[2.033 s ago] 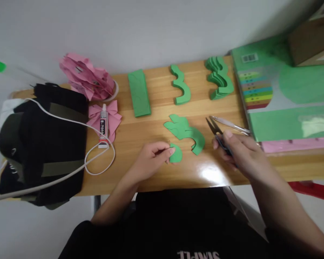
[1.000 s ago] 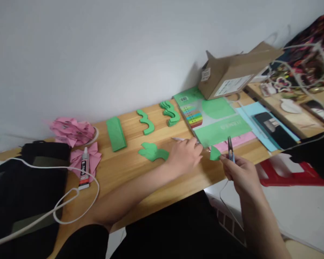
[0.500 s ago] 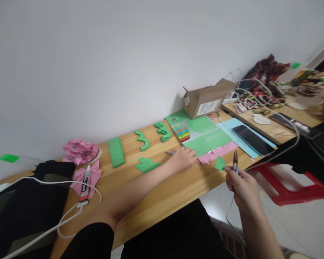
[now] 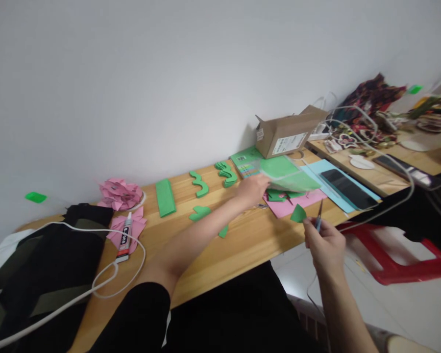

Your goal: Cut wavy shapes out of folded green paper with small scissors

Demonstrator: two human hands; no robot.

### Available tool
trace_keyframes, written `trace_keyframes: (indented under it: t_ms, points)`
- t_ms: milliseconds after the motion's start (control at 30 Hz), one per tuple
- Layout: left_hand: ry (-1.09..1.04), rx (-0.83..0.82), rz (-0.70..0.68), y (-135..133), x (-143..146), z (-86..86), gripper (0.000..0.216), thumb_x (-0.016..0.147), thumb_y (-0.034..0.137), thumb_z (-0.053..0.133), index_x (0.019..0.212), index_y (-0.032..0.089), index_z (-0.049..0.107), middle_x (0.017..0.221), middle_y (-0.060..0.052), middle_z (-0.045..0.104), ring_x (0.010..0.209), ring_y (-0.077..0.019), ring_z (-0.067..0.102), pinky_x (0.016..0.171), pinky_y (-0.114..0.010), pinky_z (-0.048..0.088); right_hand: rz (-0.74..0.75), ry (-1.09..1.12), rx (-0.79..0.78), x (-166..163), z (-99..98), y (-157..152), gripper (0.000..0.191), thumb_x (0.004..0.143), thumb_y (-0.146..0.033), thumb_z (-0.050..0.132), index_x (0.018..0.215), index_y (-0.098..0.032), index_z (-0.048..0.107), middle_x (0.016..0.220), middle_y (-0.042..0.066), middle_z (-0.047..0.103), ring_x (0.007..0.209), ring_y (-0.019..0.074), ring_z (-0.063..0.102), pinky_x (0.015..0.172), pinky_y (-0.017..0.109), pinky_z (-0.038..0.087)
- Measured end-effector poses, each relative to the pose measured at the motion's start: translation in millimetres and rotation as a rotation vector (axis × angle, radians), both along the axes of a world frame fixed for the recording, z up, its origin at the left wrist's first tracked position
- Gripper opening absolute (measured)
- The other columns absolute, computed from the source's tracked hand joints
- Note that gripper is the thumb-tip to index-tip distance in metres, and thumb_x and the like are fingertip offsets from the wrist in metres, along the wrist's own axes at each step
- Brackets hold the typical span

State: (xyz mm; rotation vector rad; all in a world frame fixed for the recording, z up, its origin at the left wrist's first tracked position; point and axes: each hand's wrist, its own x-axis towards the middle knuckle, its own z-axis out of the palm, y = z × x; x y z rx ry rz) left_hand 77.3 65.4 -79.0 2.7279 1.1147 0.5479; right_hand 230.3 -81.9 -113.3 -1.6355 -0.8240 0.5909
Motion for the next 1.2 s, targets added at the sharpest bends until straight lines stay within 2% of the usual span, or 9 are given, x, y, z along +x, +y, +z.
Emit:
trace_keyframes:
  t_ms: [167, 333, 400, 533, 633, 767, 867, 967, 1200]
  points:
    - [-0.204, -0.092, 0.082, 36, 8, 31.7, 0.025, 0.093, 0.018, 0.048, 0.105, 0.013, 0.070, 0.111, -0.011, 0.071, 0.103, -0.0212, 0.064, 0.091, -0.033, 0.048, 0.130, -0.278, -0.057, 2, 8.0, 42, 0.017, 0.064, -0.036, 0.063, 0.066, -0.019, 0.061, 0.051, -0.002, 0.055, 0.051, 0.0160, 0.049, 0.051, 0.026, 0.035]
    - [-0.300, -0.180, 0.102, 55, 9, 45.9, 0.024, 0.091, 0.021, 0.052, 0.104, 0.012, 0.071, 0.097, -0.010, 0.074, 0.086, -0.0179, 0.067, 0.082, -0.029, 0.051, 0.171, -0.499, -0.125, 4, 15.1, 95, 0.011, 0.061, -0.027, 0.059, 0.053, -0.020, 0.056, 0.048, 0.002, 0.054, 0.052, 0.0193, 0.048, 0.053, 0.029, 0.031]
    - [-0.312, -0.212, 0.112, 59, 9, 48.9, 0.027, 0.092, 0.021, 0.051, 0.106, 0.009, 0.070, 0.094, -0.011, 0.073, 0.079, -0.0173, 0.067, 0.078, -0.029, 0.051, 0.123, -0.558, -0.146, 2, 11.9, 104, 0.009, 0.063, -0.025, 0.058, 0.059, -0.019, 0.063, 0.050, 0.005, 0.057, 0.054, 0.0212, 0.049, 0.054, 0.030, 0.031]
    - [-0.294, -0.265, 0.089, 63, 7, 50.6, 0.031, 0.094, 0.020, 0.045, 0.113, 0.006, 0.066, 0.095, -0.012, 0.073, 0.071, -0.0159, 0.066, 0.074, -0.031, 0.052, 0.017, -0.620, -0.115, 0, 1.7, 92, 0.034, 0.070, -0.031, 0.055, 0.093, -0.013, 0.072, 0.067, 0.010, 0.066, 0.061, 0.0239, 0.055, 0.058, 0.031, 0.036]
    - [-0.234, -0.295, 0.001, 55, 3, 44.0, 0.030, 0.093, 0.020, 0.046, 0.112, 0.007, 0.066, 0.099, -0.012, 0.072, 0.078, -0.0164, 0.066, 0.077, -0.031, 0.051, -0.093, -0.624, -0.053, 3, -1.5, 67, 0.041, 0.077, -0.036, 0.046, 0.098, -0.010, 0.070, 0.070, 0.010, 0.065, 0.060, 0.0219, 0.055, 0.060, 0.031, 0.040]
    - [-0.059, -0.342, -0.233, 15, -10, 24.8, 0.016, 0.079, 0.019, 0.069, 0.094, 0.015, 0.073, 0.096, -0.006, 0.073, 0.092, -0.0176, 0.066, 0.084, -0.028, 0.049, -0.188, -0.623, -0.016, 11, 0.9, 39, 0.045, 0.081, -0.040, 0.040, 0.095, -0.009, 0.069, 0.058, 0.004, 0.055, 0.050, 0.0175, 0.048, 0.057, 0.030, 0.041]
    - [0.045, -0.342, -0.317, -26, -33, 11.9, 0.034, 0.067, 0.023, 0.081, 0.100, 0.020, 0.073, 0.104, -0.007, 0.071, 0.097, -0.0224, 0.065, 0.083, -0.031, 0.051, -0.088, -0.628, -0.049, 10, 4.8, 27, 0.039, 0.078, -0.042, 0.046, 0.088, -0.012, 0.070, 0.052, 0.000, 0.051, 0.047, 0.0166, 0.048, 0.054, 0.028, 0.041]
    - [0.042, -0.287, -0.209, -59, -74, 4.9, 0.025, 0.080, 0.027, 0.069, 0.104, 0.018, 0.070, 0.125, -0.012, 0.063, 0.112, -0.0269, 0.060, 0.096, -0.041, 0.047, 0.107, -0.647, -0.121, 0, 7.6, 21, 0.038, 0.078, -0.046, 0.049, 0.085, -0.015, 0.070, 0.050, 0.000, 0.053, 0.046, 0.0169, 0.051, 0.051, 0.027, 0.041]
    - [-0.054, -0.163, 0.448, -92, -189, -18.2, 0.022, 0.091, 0.021, 0.048, 0.102, 0.013, 0.066, 0.108, -0.015, 0.063, 0.105, -0.0276, 0.058, 0.094, -0.049, 0.047, 0.525, -0.828, -0.333, -53, 0.9, 37, 0.028, 0.079, -0.039, 0.054, 0.092, -0.018, 0.068, 0.068, 0.007, 0.071, 0.062, 0.0241, 0.065, 0.053, 0.028, 0.042]
